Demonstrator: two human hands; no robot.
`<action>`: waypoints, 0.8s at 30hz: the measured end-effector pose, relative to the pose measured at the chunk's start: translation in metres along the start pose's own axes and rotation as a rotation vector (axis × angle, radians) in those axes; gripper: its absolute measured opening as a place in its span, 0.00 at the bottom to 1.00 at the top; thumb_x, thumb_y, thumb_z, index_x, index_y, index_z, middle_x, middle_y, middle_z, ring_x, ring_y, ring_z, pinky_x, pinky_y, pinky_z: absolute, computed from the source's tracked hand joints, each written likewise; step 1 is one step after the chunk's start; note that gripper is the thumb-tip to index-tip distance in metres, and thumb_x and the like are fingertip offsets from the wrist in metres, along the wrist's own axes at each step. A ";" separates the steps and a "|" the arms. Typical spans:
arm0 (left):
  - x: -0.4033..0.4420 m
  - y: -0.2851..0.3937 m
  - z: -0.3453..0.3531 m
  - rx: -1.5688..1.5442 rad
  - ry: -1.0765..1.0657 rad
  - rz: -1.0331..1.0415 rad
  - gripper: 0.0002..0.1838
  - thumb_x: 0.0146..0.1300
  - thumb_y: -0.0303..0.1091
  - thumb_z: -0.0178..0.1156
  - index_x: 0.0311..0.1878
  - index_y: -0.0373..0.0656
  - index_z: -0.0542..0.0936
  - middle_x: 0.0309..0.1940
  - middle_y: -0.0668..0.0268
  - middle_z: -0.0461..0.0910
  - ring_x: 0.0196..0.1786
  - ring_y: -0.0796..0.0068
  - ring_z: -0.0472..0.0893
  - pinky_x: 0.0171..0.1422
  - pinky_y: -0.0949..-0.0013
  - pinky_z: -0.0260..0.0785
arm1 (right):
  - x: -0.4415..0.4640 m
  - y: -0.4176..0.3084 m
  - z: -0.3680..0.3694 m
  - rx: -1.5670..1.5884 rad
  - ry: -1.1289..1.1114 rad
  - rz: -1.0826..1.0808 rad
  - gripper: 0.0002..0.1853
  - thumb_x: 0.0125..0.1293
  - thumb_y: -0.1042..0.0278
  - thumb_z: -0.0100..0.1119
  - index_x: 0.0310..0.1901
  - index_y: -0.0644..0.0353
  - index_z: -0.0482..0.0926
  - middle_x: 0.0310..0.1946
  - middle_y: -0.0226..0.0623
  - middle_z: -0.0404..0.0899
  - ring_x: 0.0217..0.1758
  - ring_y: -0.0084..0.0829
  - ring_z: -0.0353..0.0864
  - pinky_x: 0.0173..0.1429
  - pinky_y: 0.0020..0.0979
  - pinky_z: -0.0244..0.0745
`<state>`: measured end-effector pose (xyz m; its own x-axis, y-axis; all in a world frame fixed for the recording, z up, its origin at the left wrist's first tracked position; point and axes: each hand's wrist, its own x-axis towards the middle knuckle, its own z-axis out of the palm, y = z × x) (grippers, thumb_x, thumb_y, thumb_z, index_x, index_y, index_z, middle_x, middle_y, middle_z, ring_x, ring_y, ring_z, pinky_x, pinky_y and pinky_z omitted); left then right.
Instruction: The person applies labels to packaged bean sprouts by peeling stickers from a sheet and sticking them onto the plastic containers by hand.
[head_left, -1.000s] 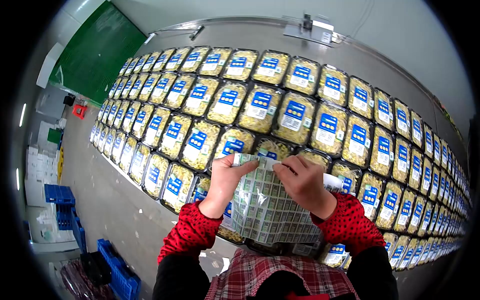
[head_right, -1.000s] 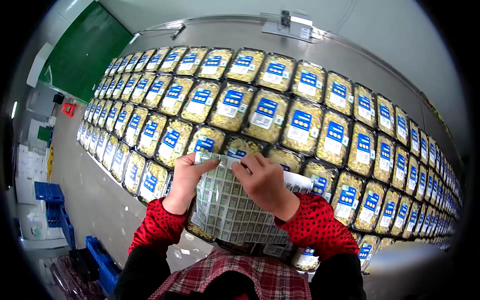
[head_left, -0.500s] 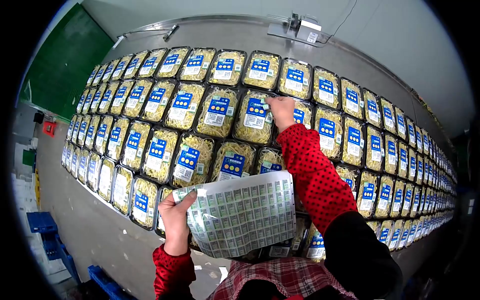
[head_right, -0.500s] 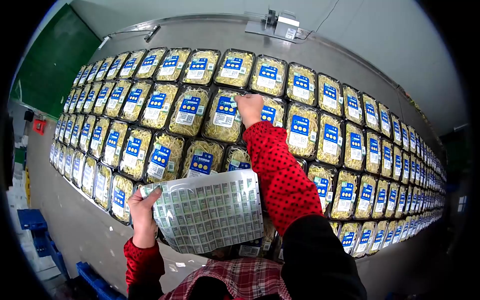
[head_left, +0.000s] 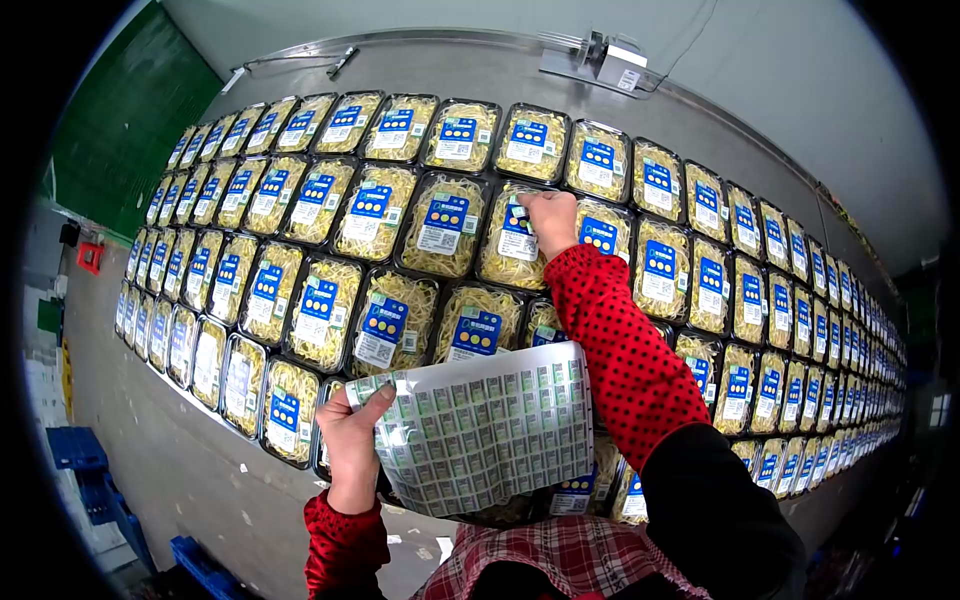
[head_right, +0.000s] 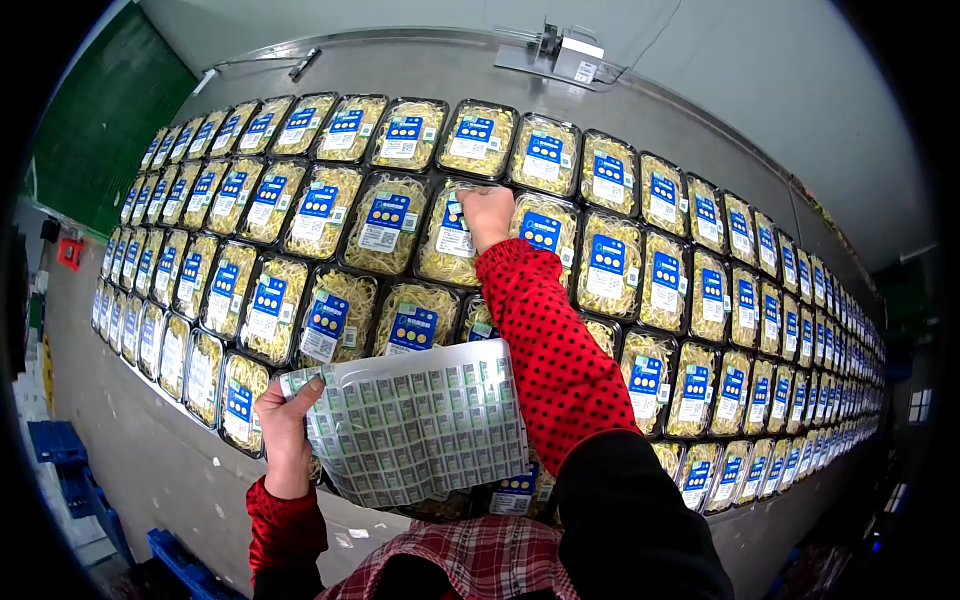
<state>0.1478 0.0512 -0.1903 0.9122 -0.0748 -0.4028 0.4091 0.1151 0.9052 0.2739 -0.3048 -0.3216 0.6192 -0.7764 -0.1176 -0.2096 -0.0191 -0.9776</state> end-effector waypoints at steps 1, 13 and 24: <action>0.000 0.001 -0.001 -0.002 0.001 0.000 0.04 0.55 0.19 0.64 0.35 0.35 0.82 0.30 0.64 0.84 0.28 0.79 0.80 0.35 0.75 0.71 | -0.003 -0.005 0.001 -0.001 -0.002 -0.001 0.08 0.50 0.72 0.69 0.22 0.68 0.81 0.18 0.33 0.77 0.19 0.22 0.70 0.25 0.31 0.65; 0.000 0.001 -0.015 -0.032 0.011 0.008 0.04 0.56 0.20 0.63 0.36 0.35 0.82 0.30 0.64 0.83 0.28 0.79 0.79 0.35 0.75 0.70 | -0.001 -0.048 -0.106 -0.257 0.095 -0.074 0.16 0.45 0.63 0.76 0.28 0.67 0.81 0.25 0.43 0.83 0.28 0.31 0.82 0.37 0.32 0.76; -0.001 0.001 0.003 0.053 -0.088 0.049 0.06 0.56 0.20 0.64 0.37 0.36 0.83 0.31 0.66 0.84 0.30 0.80 0.79 0.38 0.76 0.69 | 0.003 0.002 -0.103 -0.738 0.257 -0.240 0.15 0.45 0.65 0.72 0.32 0.60 0.79 0.25 0.44 0.82 0.30 0.41 0.82 0.37 0.40 0.76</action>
<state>0.1471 0.0481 -0.1887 0.9247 -0.1570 -0.3469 0.3606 0.0680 0.9302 0.1976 -0.3724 -0.3055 0.5368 -0.8167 0.2118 -0.5931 -0.5438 -0.5937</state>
